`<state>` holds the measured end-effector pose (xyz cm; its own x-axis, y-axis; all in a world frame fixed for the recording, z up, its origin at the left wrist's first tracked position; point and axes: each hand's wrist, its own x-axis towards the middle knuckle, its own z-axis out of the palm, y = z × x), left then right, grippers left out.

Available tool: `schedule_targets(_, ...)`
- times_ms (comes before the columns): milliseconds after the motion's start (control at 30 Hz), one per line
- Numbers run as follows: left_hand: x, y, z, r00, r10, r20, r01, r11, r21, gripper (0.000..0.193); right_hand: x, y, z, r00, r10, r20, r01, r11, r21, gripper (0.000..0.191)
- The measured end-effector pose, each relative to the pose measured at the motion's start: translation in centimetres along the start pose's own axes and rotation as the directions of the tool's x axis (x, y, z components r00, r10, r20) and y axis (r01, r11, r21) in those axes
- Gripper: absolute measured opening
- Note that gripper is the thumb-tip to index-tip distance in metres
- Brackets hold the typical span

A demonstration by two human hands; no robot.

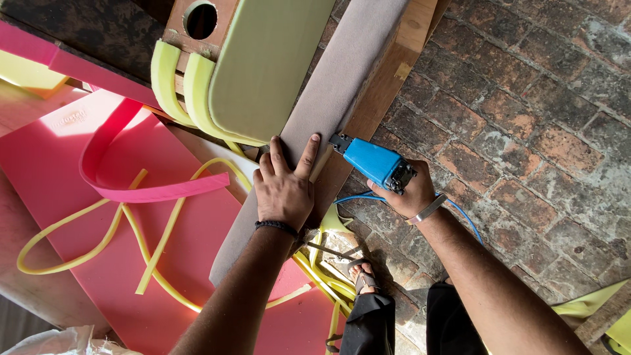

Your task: The person uses a pneumatic staple gun to attach a long strip of brown fabric to a wooden frame. They then handle a white foam sheet and a brown upholstered cushion, positioning them on the floor.

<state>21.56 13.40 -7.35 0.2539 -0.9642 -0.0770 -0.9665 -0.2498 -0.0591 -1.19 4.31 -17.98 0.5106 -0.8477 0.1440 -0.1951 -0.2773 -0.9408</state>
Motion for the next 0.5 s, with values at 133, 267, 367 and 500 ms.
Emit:
schedule_targets(133,-0.1,0.1,0.0,1.0,-0.007,-0.026,0.008,1.0,0.017,0.082,-0.2,0.3,0.1,1.0,0.025,0.016,-0.025,1.0,0.002,0.027)
schedule_targets(267,-0.1,0.1,0.1,1.0,-0.015,-0.005,0.015,1.0,-0.015,0.083,-0.5,1.0,0.4,1.0,-0.003,0.015,0.003,1.0,0.017,0.023)
schedule_targets(367,-0.1,0.1,0.0,1.0,-0.015,-0.026,0.014,1.0,-0.01,0.085,-0.9,1.3,0.6,0.999,-0.029,0.022,0.028,0.999,0.044,0.018)
schedule_targets(500,-0.1,0.1,-0.2,1.0,-0.02,-0.013,0.02,1.0,-0.008,0.088,-1.8,1.3,1.3,0.998,-0.041,0.055,0.04,0.999,0.007,0.017)
